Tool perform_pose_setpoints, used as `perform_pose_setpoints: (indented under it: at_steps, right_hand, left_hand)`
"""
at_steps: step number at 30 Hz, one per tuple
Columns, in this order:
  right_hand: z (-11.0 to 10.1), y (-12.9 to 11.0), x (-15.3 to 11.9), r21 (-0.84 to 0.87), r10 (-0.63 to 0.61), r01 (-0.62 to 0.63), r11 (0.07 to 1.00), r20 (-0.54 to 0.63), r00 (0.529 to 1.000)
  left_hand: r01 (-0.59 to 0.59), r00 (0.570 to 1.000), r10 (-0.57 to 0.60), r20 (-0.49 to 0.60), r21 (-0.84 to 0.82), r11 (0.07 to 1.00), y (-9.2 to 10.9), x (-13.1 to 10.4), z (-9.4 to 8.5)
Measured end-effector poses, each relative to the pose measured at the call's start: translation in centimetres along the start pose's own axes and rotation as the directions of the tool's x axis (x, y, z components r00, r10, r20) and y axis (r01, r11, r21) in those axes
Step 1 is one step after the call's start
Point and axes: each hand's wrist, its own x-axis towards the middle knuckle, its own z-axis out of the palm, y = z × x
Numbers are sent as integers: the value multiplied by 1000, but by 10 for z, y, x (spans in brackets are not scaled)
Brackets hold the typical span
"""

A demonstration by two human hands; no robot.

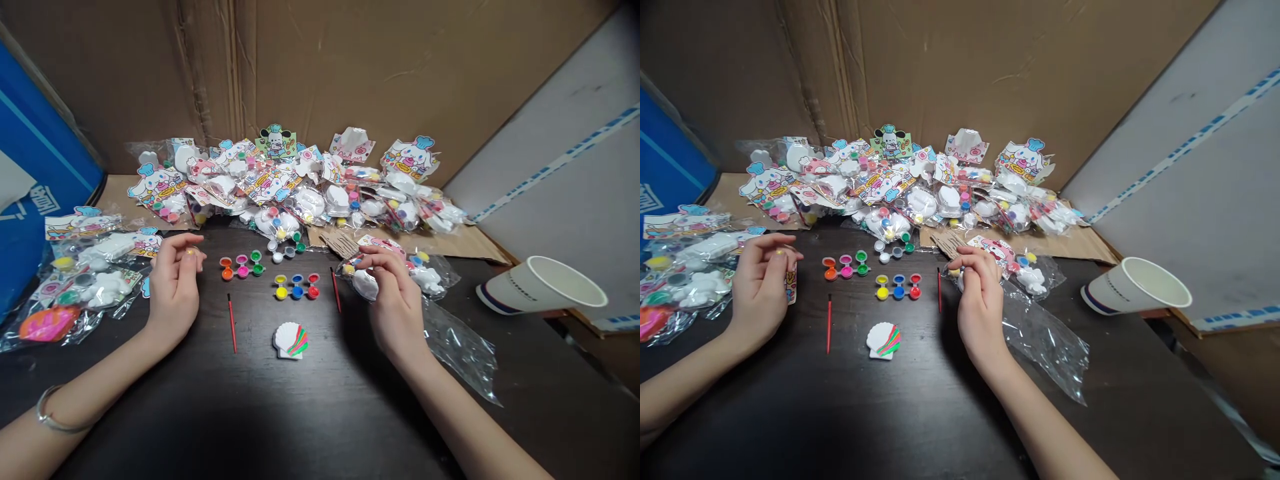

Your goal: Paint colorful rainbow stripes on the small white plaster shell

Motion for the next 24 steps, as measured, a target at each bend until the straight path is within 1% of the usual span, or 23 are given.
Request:
perform_pose_setpoints:
  at_steps: [5, 10, 13, 16, 20, 22, 24]
  right_hand:
    - [0, 0, -1, 36, 8, -8, 999, 4, 1000]
    - [0, 0, -2, 40, -12, 11, 999, 37, 999]
    - [1, 1, -2, 58, -21, 20, 998, 13, 1000]
    - [2, 4, -2, 82, 26, -23, 996, -31, 999]
    - [4, 14, -2, 128, 110, -110, 986, 12, 994]
    - [5, 18, -2, 143, 116, -120, 982, 34, 993]
    - [4, 20, -2, 125, 80, -85, 988, 46, 996]
  left_hand:
    - [31, 999, -31, 13, -60, 998, -1, -2, 0]
    - [69, 997, -67, 35, -57, 996, 2, -3, 0]
    - [74, 996, -71, 49, -53, 996, 2, -3, 0]
    - [54, 997, -51, 50, -51, 997, 1, -3, 1]
    - [0, 999, 1, 40, -29, 1000, -3, -2, 2]
    - [-40, 999, 40, 34, -19, 999, -5, -1, 3]
    - [-82, 996, 83, 30, -17, 996, -7, 0, 3]
